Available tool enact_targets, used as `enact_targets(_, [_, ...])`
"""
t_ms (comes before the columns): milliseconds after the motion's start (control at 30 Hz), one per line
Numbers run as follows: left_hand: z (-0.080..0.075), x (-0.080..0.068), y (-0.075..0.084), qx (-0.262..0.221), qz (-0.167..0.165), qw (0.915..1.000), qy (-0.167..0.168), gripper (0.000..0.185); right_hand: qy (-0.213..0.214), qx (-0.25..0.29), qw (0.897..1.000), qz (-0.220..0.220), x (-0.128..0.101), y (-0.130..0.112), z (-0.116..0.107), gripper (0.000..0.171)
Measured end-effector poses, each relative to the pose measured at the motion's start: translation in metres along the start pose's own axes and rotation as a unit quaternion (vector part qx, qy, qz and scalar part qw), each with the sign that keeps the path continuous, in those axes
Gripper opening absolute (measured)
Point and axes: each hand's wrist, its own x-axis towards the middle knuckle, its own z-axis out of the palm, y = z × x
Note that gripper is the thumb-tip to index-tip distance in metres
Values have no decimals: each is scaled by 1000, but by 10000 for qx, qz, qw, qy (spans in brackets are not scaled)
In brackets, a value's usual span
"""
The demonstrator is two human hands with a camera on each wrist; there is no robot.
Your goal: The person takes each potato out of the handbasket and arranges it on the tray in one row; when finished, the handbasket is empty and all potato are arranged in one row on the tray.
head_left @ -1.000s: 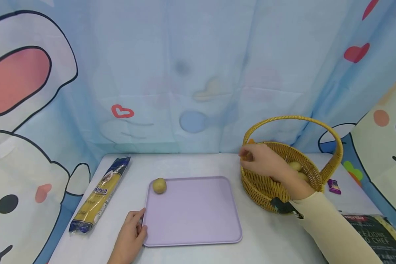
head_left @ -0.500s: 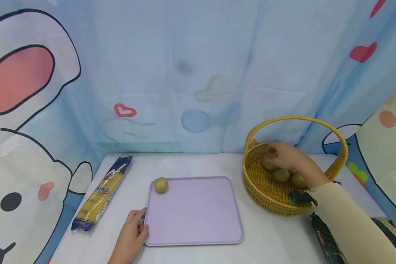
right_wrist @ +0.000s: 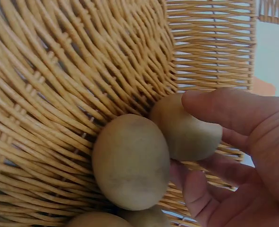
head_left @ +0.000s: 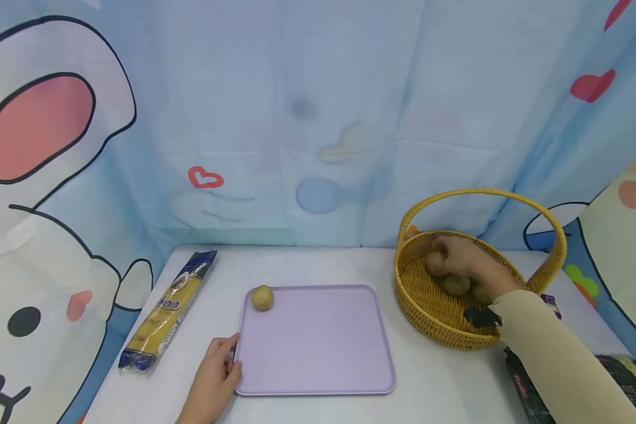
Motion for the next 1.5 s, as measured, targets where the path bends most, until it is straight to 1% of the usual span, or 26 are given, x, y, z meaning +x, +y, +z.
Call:
enact_targets(200, [0, 0, 1, 41, -52, 10000, -44, 52, 91, -224, 9997, 36, -1, -2, 6, 52])
enact_targets(400, [0, 1, 2, 59, -38, 10000, -25, 52, 90, -457, 9989, 76, 0, -2, 13, 65])
enact_targets(500, [0, 1, 1, 48, -9, 10000, -19, 52, 128, -580, 9982, 68, 1, -2, 13, 64])
enact_targets(700, [0, 0, -1, 13, -35, 10000, -3, 52, 349, -658, 9969, -237, 0, -9, 5, 56])
enact_targets(800, [0, 0, -2, 22, -59, 10000, -16, 52, 471, -640, 9960, -412, -1, -17, -1, 56])
enact_targets(1067, [0, 0, -1, -45, -110, 9999, -58, 52, 538, -738, 9945, -510, -14, -48, -11, 57])
enact_targets(1200, [0, 0, -1, -39, -97, 9999, -40, 52, 569, -829, 9932, -587, -22, -61, -12, 58])
enact_targets(1367, [1, 0, 0, -30, -90, 10000, -13, 52, 525, -689, 9943, -615, -31, -82, -11, 55])
enact_targets(1500, [0, 0, 0, -25, -43, 10000, 0, 51, 640, -601, 9932, -768, -38, -102, -7, 53])
